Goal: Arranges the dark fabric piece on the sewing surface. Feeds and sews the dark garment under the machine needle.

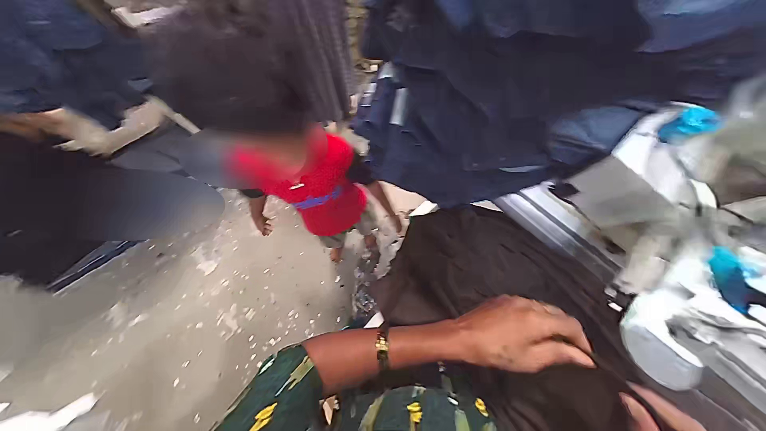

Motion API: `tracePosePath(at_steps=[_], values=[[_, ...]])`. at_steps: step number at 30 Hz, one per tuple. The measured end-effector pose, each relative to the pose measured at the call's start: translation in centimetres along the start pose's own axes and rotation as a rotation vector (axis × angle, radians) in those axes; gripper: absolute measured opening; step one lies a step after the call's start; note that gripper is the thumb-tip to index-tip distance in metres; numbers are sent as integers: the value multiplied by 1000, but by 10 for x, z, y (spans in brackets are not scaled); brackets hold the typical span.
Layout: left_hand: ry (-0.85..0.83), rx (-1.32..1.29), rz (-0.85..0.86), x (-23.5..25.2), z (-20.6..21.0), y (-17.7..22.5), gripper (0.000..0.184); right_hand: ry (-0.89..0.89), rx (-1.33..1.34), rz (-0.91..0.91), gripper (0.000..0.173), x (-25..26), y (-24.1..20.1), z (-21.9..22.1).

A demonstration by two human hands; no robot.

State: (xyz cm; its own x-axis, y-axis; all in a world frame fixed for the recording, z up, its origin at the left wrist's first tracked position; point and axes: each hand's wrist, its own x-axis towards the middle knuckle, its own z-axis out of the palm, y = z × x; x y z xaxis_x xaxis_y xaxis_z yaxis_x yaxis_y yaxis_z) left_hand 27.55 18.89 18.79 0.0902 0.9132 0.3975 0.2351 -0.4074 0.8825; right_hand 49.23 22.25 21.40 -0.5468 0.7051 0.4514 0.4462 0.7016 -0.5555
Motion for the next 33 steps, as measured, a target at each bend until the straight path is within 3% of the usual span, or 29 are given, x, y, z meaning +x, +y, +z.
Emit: tracePosePath(at_steps=[3,6,12,17,24,33], values=[[11,29,-4,24,-13,4,20,125,51,76,30,2,2,-3],[-44,34,-125,38,-18,1,24,268,95,162,40,1,5,4],[-163,-87,-365,62,-17,-2,16,335,265,292,24,1,10,13],[-213,81,-340,84,-17,2,17,360,520,429,18,6,8,18],[-215,269,-366,105,-17,12,20,418,539,451,15,18,12,22],[-220,79,-357,102,-18,0,12,392,558,461,18,13,14,23]])
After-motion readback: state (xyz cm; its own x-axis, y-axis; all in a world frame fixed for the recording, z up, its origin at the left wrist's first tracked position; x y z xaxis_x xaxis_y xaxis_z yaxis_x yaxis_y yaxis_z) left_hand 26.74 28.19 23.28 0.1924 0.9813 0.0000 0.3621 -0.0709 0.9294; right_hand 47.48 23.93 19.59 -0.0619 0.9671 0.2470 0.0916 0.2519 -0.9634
